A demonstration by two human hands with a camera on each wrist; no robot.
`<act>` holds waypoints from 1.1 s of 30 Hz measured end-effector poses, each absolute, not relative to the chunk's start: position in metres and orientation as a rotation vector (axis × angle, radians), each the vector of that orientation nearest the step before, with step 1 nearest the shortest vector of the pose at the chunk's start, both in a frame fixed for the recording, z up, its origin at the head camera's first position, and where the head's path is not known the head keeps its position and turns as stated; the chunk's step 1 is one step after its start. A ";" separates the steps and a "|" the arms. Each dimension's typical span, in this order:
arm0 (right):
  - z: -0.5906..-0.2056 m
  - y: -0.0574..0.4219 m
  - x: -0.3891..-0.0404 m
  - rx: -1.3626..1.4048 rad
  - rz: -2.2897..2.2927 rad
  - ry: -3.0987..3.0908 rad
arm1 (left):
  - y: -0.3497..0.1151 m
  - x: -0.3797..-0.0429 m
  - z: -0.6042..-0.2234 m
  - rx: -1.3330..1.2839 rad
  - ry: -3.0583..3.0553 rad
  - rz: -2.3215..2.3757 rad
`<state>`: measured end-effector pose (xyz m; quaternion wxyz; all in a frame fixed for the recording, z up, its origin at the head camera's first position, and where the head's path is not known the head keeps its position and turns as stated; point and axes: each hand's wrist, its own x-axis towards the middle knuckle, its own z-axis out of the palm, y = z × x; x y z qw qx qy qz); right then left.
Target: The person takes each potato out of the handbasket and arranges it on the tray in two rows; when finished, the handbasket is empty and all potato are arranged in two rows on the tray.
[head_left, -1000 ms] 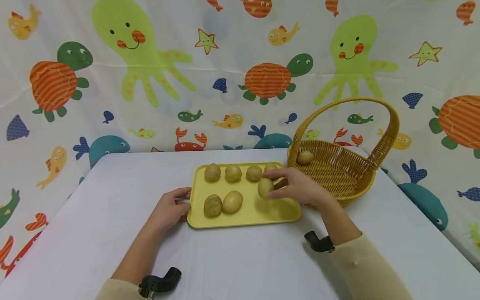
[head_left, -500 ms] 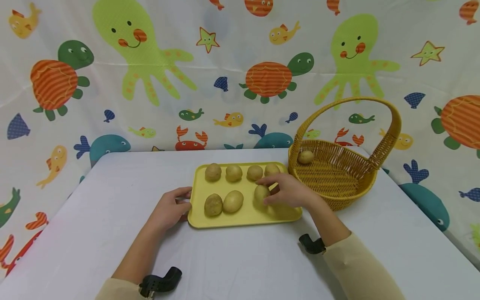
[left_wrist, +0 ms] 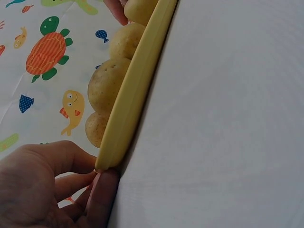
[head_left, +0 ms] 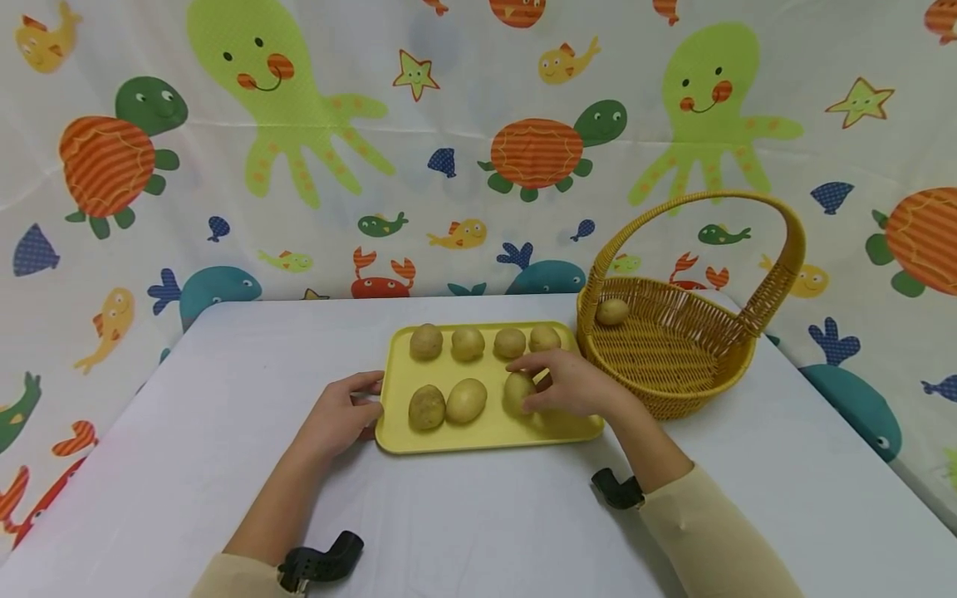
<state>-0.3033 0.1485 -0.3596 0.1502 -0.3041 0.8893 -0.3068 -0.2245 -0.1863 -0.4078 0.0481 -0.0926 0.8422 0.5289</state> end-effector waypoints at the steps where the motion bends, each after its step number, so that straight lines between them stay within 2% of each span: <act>1: -0.360 0.148 -0.303 -0.877 -0.876 2.560 | -0.186 -0.225 -0.408 -0.282 2.569 1.608; 16: -0.362 0.146 -0.301 -0.812 -0.789 2.544 | -0.186 -0.224 -0.408 -0.286 2.573 1.604; 33: -0.367 0.149 -0.301 -0.860 -0.854 2.496 | -0.186 -0.224 -0.409 -0.265 2.571 1.627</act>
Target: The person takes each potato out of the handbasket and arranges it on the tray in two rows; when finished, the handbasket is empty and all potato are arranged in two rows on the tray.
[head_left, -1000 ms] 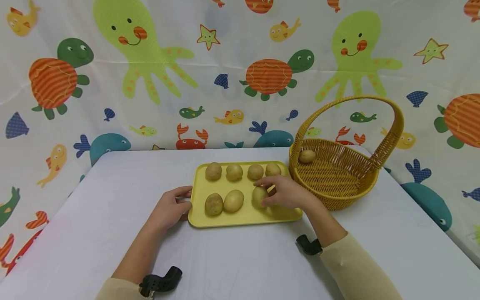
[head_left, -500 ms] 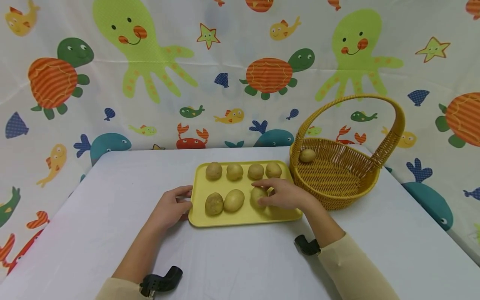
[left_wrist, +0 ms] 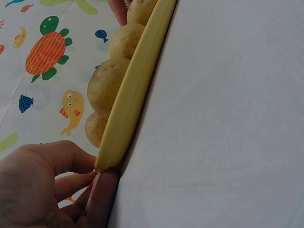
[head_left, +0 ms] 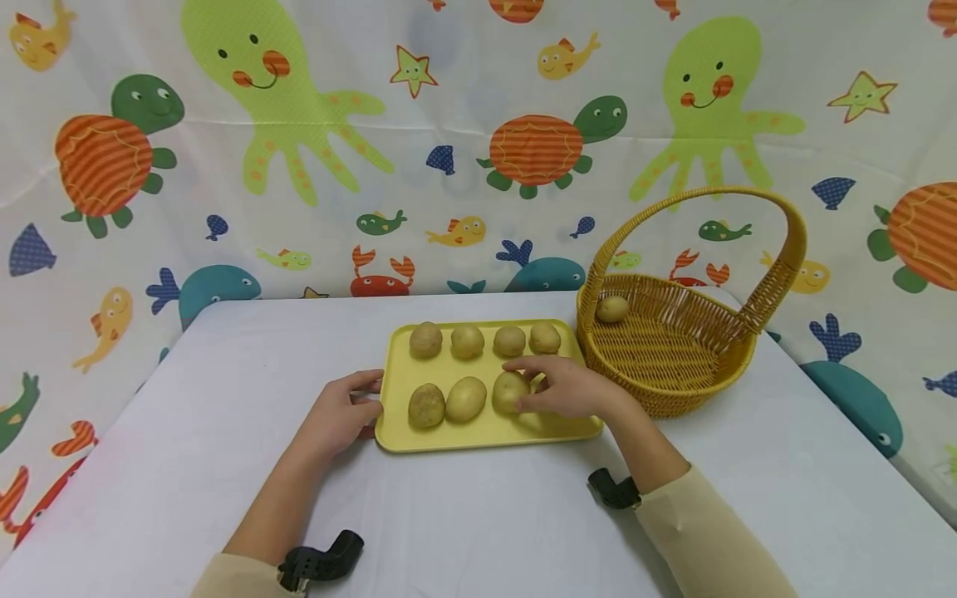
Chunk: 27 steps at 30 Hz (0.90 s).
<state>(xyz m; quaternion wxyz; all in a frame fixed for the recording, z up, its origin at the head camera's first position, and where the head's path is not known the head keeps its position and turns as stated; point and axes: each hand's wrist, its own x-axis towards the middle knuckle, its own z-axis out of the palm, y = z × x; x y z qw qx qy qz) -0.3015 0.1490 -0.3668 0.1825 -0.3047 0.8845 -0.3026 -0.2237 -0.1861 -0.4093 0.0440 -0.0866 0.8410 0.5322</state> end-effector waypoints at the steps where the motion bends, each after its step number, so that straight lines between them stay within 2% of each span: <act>1: -0.367 0.149 -0.301 -0.854 -0.853 2.493 | -0.187 -0.224 -0.410 -0.266 2.571 1.627; 18: -0.361 0.161 -0.295 -0.791 -0.882 2.465 | -0.185 -0.225 -0.409 -0.286 2.574 1.611; 27: -0.340 0.179 -0.291 -0.841 -1.017 2.474 | -0.186 -0.225 -0.408 -0.305 2.564 1.611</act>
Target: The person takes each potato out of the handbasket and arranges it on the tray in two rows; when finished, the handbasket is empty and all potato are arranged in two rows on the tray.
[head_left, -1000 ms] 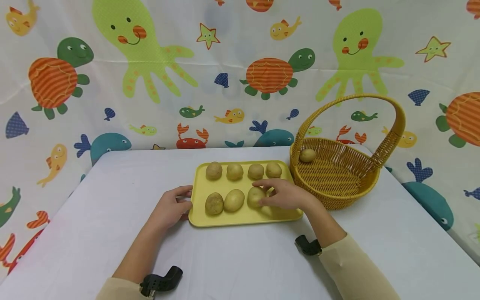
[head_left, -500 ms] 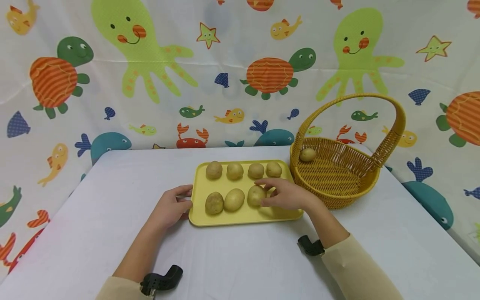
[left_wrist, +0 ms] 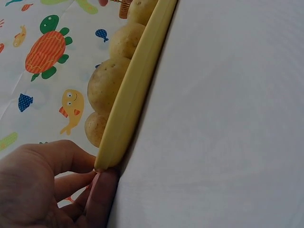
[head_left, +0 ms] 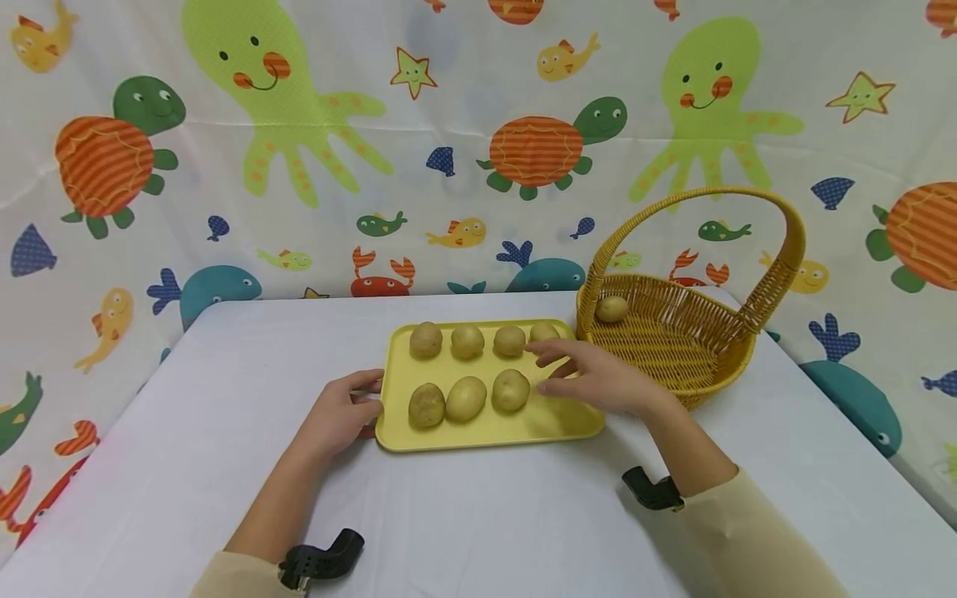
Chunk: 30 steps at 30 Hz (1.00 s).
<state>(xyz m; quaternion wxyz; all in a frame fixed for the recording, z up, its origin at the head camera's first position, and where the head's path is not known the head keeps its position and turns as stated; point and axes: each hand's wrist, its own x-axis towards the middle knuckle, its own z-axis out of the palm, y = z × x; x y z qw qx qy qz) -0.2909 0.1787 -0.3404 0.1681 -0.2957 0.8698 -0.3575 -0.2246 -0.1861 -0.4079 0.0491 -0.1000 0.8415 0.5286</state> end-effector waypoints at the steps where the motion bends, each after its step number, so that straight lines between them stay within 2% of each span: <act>1: -0.338 0.180 -0.291 -0.844 -1.046 2.469 | -0.186 -0.224 -0.408 -0.307 2.563 1.607; 14: -0.323 0.198 -0.295 -0.804 -1.227 2.634 | -0.186 -0.225 -0.410 -0.322 2.561 1.602; 30: -0.307 0.219 -0.300 -0.814 -1.138 2.689 | -0.185 -0.224 -0.408 -0.316 2.563 1.605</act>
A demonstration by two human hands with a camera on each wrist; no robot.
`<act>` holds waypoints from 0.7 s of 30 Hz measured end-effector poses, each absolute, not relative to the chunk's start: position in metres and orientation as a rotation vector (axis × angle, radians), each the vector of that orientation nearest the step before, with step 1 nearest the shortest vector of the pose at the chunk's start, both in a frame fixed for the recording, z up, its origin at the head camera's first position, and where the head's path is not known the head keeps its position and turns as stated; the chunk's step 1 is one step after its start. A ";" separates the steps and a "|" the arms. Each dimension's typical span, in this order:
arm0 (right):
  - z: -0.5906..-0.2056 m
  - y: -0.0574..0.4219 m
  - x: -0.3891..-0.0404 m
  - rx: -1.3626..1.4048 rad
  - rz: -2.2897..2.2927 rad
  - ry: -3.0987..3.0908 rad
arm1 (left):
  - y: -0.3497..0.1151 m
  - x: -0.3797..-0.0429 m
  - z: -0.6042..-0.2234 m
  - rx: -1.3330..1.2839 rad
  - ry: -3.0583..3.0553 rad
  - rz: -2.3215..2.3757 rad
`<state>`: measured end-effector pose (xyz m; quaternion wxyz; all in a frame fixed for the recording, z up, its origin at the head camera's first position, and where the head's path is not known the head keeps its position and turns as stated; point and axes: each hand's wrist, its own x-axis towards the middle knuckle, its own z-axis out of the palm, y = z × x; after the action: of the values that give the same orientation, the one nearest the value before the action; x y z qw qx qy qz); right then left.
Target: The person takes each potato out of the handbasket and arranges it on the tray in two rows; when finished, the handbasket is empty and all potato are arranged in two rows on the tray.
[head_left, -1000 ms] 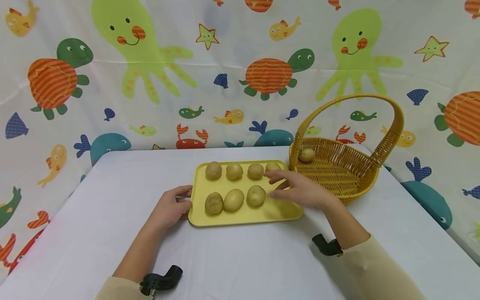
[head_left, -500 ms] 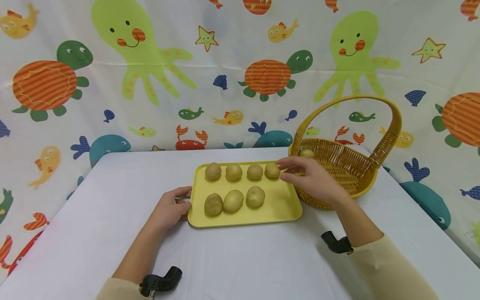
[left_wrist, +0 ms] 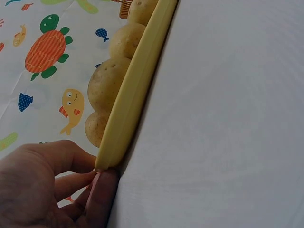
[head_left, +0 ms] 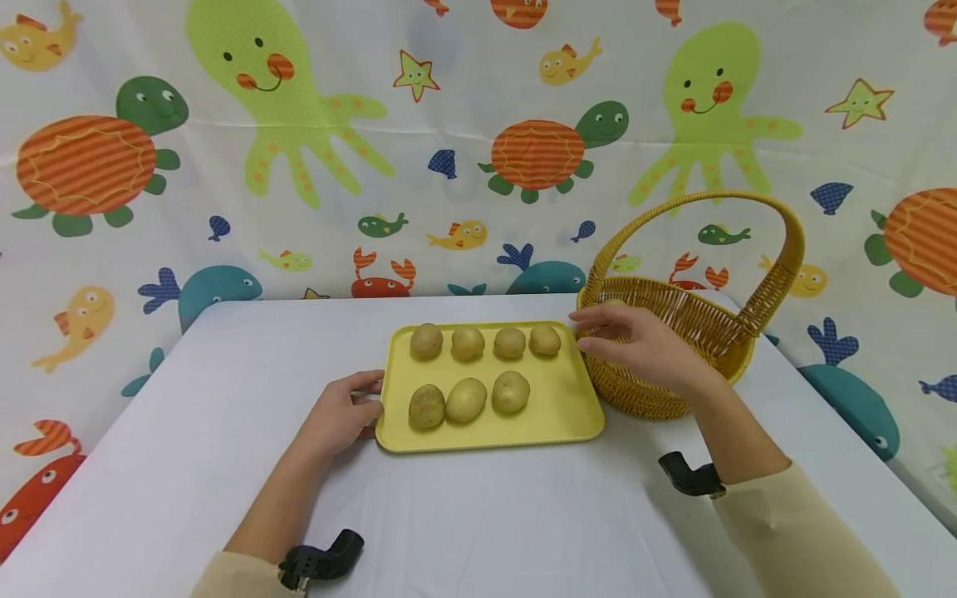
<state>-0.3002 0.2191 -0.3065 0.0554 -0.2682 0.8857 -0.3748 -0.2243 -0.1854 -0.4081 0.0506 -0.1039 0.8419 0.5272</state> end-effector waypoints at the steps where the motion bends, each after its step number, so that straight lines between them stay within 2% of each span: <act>1: -0.305 0.221 -0.301 -0.812 -1.133 2.696 | -0.186 -0.225 -0.408 -0.316 2.563 1.606; 21: -0.290 0.244 -0.321 -0.640 -1.071 2.734 | -0.185 -0.224 -0.408 -0.314 2.553 1.620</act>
<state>-0.3210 0.2437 -0.2904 0.0682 -0.2125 0.9076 -0.3555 -0.2242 -0.1852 -0.4079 0.0511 -0.1032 0.8387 0.5322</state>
